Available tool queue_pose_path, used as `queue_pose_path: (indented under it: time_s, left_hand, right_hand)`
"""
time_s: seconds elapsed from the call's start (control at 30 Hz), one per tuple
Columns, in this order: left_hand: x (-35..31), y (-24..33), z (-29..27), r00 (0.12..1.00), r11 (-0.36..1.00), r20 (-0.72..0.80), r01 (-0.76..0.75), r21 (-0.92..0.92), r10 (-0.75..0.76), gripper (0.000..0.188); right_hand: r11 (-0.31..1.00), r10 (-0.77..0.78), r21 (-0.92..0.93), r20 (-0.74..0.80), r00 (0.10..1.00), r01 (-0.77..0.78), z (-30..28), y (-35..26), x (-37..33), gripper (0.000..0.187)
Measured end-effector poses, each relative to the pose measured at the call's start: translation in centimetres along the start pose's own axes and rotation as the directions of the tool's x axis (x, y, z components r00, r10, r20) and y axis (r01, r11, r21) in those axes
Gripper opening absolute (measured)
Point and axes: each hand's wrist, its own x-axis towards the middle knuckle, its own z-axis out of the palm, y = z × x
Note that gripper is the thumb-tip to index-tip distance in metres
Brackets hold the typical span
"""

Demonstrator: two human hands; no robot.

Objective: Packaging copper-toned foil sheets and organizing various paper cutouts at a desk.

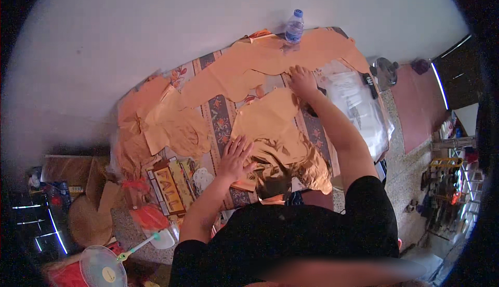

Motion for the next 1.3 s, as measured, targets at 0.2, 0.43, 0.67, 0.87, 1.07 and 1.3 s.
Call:
queue_pose_path:
  time_s: [0.2, 0.43, 0.67, 0.87, 1.07, 1.3]
  left_hand:
    - [-0.4, -0.1, 0.1, 0.999, 0.999, 0.008, 0.032, 0.018, -0.032, 0.065]
    - [0.0, 0.0, 0.0, 0.996, 0.999, 0.066, 0.052, 0.014, -0.053, 0.065]
    - [-0.1, -0.1, -0.2, 0.999, 0.999, 0.027, 0.035, -0.011, -0.034, 0.068]
    - [-0.2, 0.0, -0.2, 0.997, 0.998, 0.045, 0.054, -0.006, -0.054, 0.069]
    - [0.1, 0.2, -0.4, 0.996, 0.998, 0.075, 0.055, 0.007, -0.056, 0.069]
    - [-0.2, 0.0, -0.3, 0.997, 0.999, 0.057, 0.043, 0.022, -0.045, 0.068]
  right_hand:
    - [0.979, 0.099, -0.203, 0.395, 0.914, -0.018, 1.6, 0.4, 2.2, 0.018]
    - [0.98, 0.16, -0.161, 0.258, 0.953, -0.12, 2.2, 5.7, 2.2, 0.011]
    - [0.503, 0.529, 0.632, 0.314, 0.788, -0.589, -0.4, 5.9, 2.3, 0.021]
    - [0.552, 0.486, 0.538, 0.414, 0.77, -0.638, -1.6, 4.4, 2.8, 0.027]
    - [0.997, -0.081, 0.025, 0.196, 0.977, 0.078, -0.7, 3.8, 1.6, 0.052]
    - [0.994, -0.104, 0.052, 0.206, 0.973, 0.095, -1.0, 2.2, 2.0, 0.034]
